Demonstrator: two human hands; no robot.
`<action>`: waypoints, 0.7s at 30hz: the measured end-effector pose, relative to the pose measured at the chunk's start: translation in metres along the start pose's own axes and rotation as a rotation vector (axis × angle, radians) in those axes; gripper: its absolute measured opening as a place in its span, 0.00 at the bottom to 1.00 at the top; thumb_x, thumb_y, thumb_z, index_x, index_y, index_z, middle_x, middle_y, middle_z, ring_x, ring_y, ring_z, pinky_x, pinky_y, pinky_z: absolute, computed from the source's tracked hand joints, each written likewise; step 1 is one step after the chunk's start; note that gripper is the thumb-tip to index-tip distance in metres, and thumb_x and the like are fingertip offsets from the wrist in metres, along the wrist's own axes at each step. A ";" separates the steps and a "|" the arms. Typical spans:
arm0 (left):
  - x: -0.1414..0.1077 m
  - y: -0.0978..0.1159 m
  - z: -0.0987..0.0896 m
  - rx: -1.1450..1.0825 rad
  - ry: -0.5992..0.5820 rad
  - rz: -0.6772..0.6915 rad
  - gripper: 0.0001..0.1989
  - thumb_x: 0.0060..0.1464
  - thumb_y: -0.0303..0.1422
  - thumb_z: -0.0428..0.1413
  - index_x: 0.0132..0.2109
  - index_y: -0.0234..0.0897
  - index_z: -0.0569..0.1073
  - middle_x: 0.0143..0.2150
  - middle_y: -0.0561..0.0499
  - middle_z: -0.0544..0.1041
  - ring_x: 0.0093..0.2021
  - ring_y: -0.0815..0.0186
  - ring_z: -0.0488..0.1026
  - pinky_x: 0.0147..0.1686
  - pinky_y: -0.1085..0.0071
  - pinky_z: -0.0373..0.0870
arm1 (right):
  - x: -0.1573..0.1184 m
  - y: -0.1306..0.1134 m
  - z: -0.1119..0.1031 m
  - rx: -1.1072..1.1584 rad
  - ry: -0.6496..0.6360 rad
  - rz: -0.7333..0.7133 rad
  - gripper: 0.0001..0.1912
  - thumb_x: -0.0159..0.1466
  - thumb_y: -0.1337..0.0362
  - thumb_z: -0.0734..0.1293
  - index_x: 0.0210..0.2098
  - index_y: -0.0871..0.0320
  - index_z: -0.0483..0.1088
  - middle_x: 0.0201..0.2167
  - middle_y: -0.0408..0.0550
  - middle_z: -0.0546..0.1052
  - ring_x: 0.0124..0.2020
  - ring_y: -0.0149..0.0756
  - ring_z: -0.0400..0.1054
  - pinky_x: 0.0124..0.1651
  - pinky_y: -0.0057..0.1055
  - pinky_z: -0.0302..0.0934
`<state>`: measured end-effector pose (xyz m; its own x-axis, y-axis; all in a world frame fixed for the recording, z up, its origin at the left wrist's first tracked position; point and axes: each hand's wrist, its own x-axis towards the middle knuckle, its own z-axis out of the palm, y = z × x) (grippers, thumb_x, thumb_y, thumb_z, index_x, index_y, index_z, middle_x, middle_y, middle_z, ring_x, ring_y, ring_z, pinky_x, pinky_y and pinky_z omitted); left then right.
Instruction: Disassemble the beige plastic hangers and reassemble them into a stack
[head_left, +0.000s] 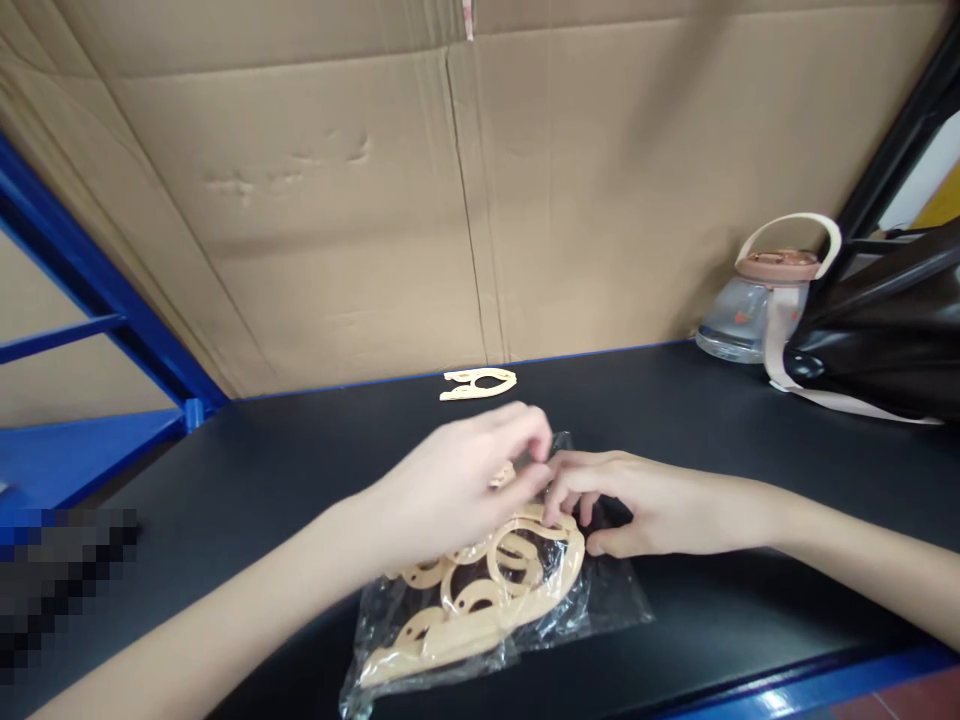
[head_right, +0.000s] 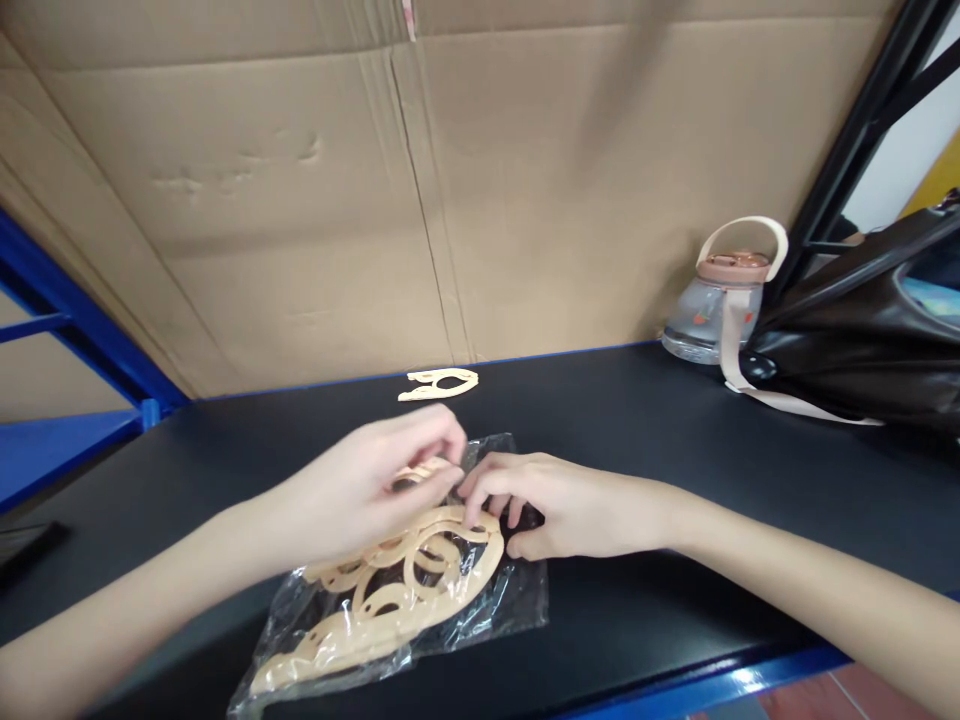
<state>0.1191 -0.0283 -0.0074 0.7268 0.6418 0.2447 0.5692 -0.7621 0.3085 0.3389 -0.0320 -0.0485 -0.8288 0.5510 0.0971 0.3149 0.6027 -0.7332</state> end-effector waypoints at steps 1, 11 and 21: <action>-0.004 -0.009 -0.003 0.005 0.039 -0.048 0.04 0.59 0.32 0.48 0.36 0.39 0.66 0.30 0.56 0.66 0.29 0.70 0.64 0.28 0.73 0.61 | 0.000 0.001 0.000 0.031 0.000 0.007 0.14 0.60 0.73 0.66 0.45 0.58 0.68 0.45 0.45 0.71 0.39 0.29 0.68 0.43 0.27 0.65; -0.041 -0.098 0.022 -0.078 0.011 -0.175 0.15 0.62 0.39 0.46 0.48 0.45 0.74 0.51 0.49 0.70 0.53 0.60 0.66 0.56 0.60 0.61 | 0.005 0.005 0.008 0.245 0.077 0.190 0.12 0.58 0.61 0.70 0.40 0.60 0.72 0.32 0.44 0.78 0.30 0.30 0.71 0.35 0.27 0.66; -0.041 -0.062 0.018 -0.287 -0.147 -0.073 0.16 0.61 0.35 0.50 0.55 0.51 0.69 0.61 0.49 0.64 0.62 0.57 0.58 0.51 0.62 0.68 | 0.003 -0.005 0.013 0.273 -0.016 0.150 0.18 0.64 0.62 0.65 0.53 0.55 0.68 0.36 0.44 0.75 0.34 0.29 0.68 0.37 0.25 0.64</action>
<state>0.0614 -0.0088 -0.0529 0.7477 0.6588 0.0832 0.5055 -0.6459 0.5722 0.3289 -0.0411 -0.0532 -0.7901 0.6120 -0.0350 0.3003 0.3366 -0.8925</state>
